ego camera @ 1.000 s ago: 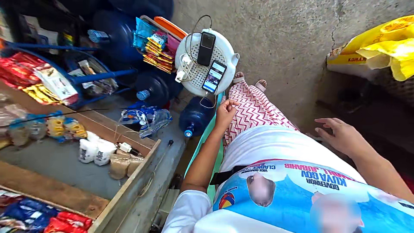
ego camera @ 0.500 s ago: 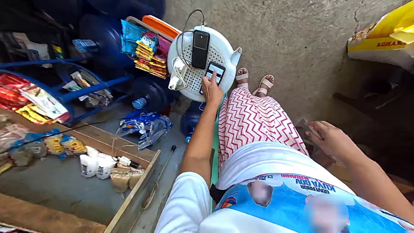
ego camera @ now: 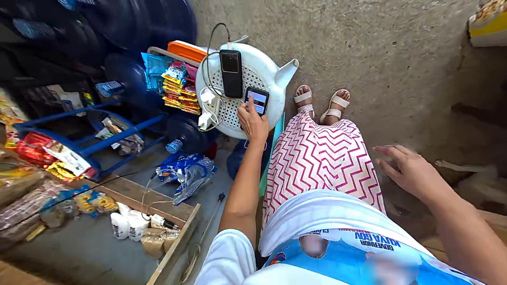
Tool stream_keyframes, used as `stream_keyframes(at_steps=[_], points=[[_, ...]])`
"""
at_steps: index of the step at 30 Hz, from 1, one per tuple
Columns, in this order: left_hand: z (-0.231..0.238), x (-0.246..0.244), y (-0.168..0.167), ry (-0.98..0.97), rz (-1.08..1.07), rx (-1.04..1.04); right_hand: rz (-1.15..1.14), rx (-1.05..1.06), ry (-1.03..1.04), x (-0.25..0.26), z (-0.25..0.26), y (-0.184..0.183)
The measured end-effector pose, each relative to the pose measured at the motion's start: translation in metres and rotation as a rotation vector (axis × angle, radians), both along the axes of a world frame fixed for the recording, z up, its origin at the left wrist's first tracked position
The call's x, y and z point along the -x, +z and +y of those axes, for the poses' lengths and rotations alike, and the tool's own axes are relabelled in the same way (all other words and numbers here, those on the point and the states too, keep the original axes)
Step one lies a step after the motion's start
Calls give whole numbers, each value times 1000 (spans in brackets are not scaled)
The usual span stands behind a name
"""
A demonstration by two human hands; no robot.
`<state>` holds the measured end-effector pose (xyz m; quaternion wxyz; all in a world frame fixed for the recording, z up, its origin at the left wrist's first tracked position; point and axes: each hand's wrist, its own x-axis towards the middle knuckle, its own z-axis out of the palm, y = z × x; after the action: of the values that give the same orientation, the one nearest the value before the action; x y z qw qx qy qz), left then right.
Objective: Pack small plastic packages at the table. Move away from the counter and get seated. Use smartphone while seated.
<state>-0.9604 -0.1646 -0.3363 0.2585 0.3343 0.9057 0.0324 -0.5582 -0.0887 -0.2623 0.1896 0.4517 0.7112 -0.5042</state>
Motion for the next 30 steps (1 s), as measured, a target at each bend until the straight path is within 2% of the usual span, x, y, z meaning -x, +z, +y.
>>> stream_keyframes(at_steps=[3,7,10,14,16,19,25,28,30], points=[[-19,6,-13,-8,28,-137,116,-93,17,9,10,-19],[-42,13,-27,-72,10,-103,190,-240,41,23,29,-43],[-52,16,-36,-84,18,-126,257,-351,1,38,32,-46],[-56,27,-45,-80,11,-265,408,-479,-54,65,-10,-48],[-59,29,-41,-88,-10,-303,479,-438,-105,82,-47,-46],[-72,21,-13,-73,-81,-407,535,-277,-197,118,-101,-35],[-119,-3,96,36,-287,-619,793,196,-480,230,-158,4],[-134,-10,123,100,-353,-731,1000,352,-554,265,-177,27],[-144,-10,134,121,-419,-779,1059,422,-627,274,-187,34]])
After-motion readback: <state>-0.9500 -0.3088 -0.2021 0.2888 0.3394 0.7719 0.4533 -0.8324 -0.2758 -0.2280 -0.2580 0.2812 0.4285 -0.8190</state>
